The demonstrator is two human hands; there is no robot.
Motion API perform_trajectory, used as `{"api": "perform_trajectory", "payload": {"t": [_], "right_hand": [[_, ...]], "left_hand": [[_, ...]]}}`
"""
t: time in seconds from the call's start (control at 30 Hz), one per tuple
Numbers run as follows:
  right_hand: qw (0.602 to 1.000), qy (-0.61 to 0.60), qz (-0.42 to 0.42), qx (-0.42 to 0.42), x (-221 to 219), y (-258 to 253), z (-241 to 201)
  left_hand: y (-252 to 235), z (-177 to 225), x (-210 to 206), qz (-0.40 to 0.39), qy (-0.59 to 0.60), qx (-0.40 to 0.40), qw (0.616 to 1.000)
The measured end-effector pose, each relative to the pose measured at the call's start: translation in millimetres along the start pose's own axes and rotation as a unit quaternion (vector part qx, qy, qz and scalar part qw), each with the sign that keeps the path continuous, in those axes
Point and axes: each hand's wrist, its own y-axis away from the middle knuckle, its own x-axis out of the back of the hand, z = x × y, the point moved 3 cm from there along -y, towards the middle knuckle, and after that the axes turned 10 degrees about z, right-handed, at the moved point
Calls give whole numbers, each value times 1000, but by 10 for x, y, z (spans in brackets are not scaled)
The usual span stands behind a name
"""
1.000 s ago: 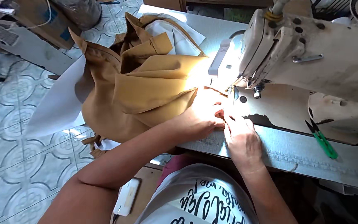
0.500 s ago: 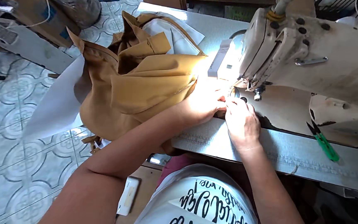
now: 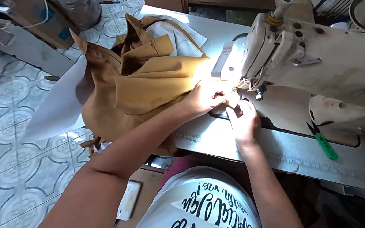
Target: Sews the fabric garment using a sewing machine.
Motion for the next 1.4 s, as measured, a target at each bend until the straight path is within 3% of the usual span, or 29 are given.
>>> {"api": "perform_trajectory", "payload": {"t": [0.1,0.2,0.23,0.3,0.33,0.37,0.43,0.53,0.6,0.73,1.03,1.4], "right_hand": [[998,-56,-5,-40,-24,-91,12],[980,-170,-23,-101,72,27,-10],[953,-254,-45,-159,114,117,-52],[823,-435,-98,-352,199,327,-146],[768,-469,-106,-422,242,422,-143],[755,-465,-108,-450,288,488,-100],[819,-380,-119,-414,369,508,-19],[944,-193,-116,-240,473,439,18],[987,-82,-61,-123,506,363,-5],[999,-33,12,-13,386,231,-192],[997,-14,-37,-71,218,240,-104],[995,22,-81,-54,315,194,-148]], "left_hand": [[38,82,39,-10,49,20,999],[128,173,77,-49,-94,-30,994],[162,206,73,-52,-132,-68,988],[208,245,67,-51,-173,-139,974],[227,261,73,-51,-185,-168,967],[248,270,80,-55,-197,-191,960],[270,271,81,-70,-202,-227,950],[320,330,86,-125,-211,-236,940],[342,347,74,-144,-218,-227,938],[350,386,65,-132,-226,-219,940],[392,399,5,-123,-249,-180,944],[289,490,-37,-236,-298,-114,918]]}}
